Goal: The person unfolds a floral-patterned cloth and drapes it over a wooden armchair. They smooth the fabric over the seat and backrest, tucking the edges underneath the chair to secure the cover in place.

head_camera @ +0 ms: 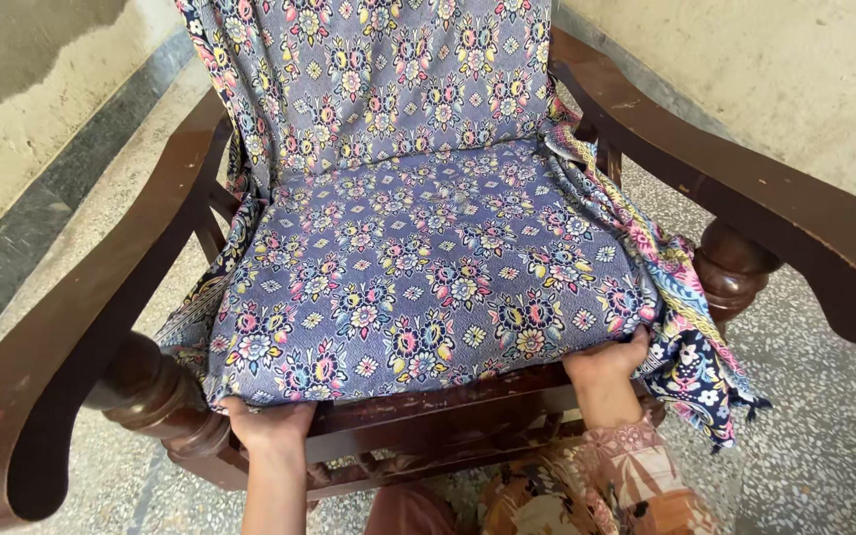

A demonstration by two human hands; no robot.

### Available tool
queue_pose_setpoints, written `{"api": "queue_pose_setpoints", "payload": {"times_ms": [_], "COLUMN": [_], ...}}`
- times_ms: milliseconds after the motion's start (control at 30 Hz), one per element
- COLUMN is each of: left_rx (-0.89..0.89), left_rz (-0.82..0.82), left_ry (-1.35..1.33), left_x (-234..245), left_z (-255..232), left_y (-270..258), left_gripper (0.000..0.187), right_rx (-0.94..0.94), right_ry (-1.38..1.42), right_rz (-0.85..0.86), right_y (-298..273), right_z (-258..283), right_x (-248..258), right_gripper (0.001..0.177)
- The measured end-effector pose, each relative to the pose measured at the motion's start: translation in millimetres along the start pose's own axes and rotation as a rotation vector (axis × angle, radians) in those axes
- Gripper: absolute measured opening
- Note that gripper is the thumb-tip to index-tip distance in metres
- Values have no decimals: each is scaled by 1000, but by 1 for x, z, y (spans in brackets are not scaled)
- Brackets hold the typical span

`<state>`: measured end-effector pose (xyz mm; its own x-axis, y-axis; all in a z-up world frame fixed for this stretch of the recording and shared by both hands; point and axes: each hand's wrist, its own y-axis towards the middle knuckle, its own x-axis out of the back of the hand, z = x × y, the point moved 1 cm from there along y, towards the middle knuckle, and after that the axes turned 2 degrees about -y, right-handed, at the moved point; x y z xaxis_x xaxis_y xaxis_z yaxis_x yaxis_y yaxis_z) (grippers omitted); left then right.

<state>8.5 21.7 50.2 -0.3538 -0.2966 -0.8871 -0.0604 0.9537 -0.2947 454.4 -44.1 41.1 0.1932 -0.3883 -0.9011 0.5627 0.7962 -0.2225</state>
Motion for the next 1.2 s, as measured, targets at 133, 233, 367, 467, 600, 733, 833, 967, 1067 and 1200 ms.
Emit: {"api": "queue_pose_setpoints", "payload": {"times_ms": [133, 233, 367, 467, 600, 733, 833, 967, 1067, 1200], "left_rx": [-265, -299, -248, -342, -501, -324, -160, -772, -581, 333], "left_rz": [117, 339, 262, 75, -219, -160, -31, -75, -182, -19], "left_ry": [250, 106, 70, 172, 527, 475, 264, 579, 390, 232], "left_x": [-2, -8, 11, 62, 108, 80, 50, 59, 47, 9], "left_z": [-16, -19, -21, -18, -27, -31, -26, 38, 120, 217], "left_y": [27, 44, 73, 103, 132, 96, 47, -31, -75, -98], "left_gripper": [80, 74, 65, 64, 66, 65, 62, 51, 20, 38], "right_rx": [47, 181, 247, 210, 73, -157, -252, 19, 573, 1027], "right_ry": [-70, -9, -13, -67, -138, -363, -601, -1053, -1234, -1728], "right_rz": [55, 164, 99, 4, -115, -274, -315, -187, -187, 87], "right_y": [0, 10, 18, 16, 25, 5, -41, -93, -111, -112], "right_z": [9, 0, -20, -30, -7, 39, 68, 108, 125, 130], "right_x": [-22, -38, -23, 7, 38, 50, 57, 85, 95, 75], "right_gripper": [77, 74, 70, 66, 62, 51, 43, 37, 32, 48]}}
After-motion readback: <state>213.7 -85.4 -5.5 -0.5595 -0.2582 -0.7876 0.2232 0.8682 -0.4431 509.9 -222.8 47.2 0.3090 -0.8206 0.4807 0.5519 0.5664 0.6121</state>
